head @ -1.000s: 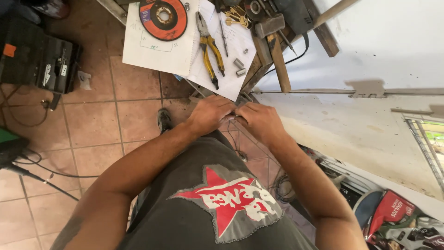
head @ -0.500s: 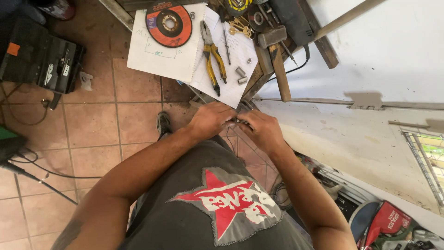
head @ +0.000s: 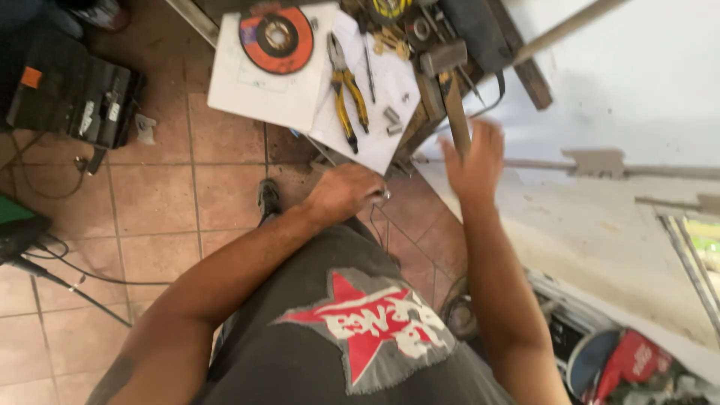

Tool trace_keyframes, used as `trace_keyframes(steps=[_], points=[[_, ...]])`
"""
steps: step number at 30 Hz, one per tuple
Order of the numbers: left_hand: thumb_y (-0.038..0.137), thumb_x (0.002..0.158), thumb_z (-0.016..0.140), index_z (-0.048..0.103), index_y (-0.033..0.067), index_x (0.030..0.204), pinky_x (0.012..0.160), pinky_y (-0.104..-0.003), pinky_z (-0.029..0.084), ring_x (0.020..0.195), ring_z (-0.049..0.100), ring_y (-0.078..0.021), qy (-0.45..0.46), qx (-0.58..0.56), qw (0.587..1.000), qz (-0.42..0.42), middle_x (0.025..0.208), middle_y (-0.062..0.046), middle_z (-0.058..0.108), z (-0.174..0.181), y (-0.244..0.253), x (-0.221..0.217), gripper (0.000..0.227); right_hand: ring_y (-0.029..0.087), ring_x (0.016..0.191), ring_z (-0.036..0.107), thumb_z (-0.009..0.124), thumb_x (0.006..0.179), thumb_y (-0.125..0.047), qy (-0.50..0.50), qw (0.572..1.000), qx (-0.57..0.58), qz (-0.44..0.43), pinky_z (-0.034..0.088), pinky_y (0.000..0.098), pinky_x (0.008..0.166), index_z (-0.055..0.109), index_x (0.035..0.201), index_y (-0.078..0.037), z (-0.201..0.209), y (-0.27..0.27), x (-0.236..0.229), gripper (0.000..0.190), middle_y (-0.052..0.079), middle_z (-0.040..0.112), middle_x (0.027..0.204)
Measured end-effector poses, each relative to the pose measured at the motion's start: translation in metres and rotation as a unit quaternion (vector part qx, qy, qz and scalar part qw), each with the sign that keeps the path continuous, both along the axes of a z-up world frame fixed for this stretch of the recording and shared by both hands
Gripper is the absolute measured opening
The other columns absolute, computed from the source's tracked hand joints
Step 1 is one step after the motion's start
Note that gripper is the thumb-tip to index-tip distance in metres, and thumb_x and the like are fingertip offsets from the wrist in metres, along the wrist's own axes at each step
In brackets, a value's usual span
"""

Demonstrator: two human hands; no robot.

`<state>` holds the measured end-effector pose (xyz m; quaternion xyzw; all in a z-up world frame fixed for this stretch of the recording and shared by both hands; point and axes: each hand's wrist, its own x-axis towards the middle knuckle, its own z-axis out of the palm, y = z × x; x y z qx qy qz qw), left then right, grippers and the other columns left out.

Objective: Assembling and adjusting small metal components using pliers and a hammer on a workshop workbench.

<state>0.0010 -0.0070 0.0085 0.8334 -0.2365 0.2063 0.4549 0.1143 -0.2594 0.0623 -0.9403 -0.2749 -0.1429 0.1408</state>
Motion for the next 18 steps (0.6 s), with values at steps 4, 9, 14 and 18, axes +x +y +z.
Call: trace_keyframes(steps=[4,9,14,18], points=[[0.041,0.100,0.063,0.066,0.0170,0.097,0.068,-0.036,0.053,0.081,0.067,-0.0226,-0.014,0.000,1.000,0.013,0.087,-0.001,0.066,-0.008,-0.001,0.002,0.024,0.041,0.117,0.061,0.067,0.097,-0.031,0.233,0.949,-0.077,-0.200,0.049,0.0601,0.097,0.039,0.151,-0.010,0.027,0.030,0.029,0.064,0.018,0.055,0.124],[0.038,0.097,0.068,0.066,0.0177,0.098,0.069,-0.035,0.054,0.082,0.068,-0.0215,-0.021,0.013,1.000,0.006,0.087,0.000,0.065,-0.013,-0.002,-0.001,0.021,0.044,0.115,0.066,0.058,0.099,-0.028,0.292,0.925,-0.037,-0.241,0.051,0.0636,0.096,0.030,0.154,-0.013,0.005,0.034,0.038,0.064,0.019,0.054,0.130],[0.030,0.088,0.077,0.067,0.0120,0.096,0.068,-0.039,0.055,0.079,0.068,-0.0270,-0.008,0.015,1.000,-0.006,0.083,-0.005,0.066,-0.007,0.002,0.002,0.022,0.046,0.108,0.069,0.059,0.095,-0.042,0.309,0.911,-0.026,-0.272,0.050,0.0609,0.096,0.028,0.150,-0.028,0.013,0.051,0.034,0.064,0.018,0.071,0.117],[0.028,0.088,0.079,0.068,0.0122,0.097,0.068,-0.039,0.055,0.080,0.069,-0.0272,0.015,0.015,1.000,-0.009,0.084,-0.005,0.066,-0.008,0.003,0.003,0.022,0.023,0.060,0.065,0.063,0.094,-0.032,0.403,0.847,0.234,-0.254,0.051,0.0410,0.060,0.057,0.123,-0.020,0.053,0.036,-0.034,0.032,0.005,0.063,0.073]])
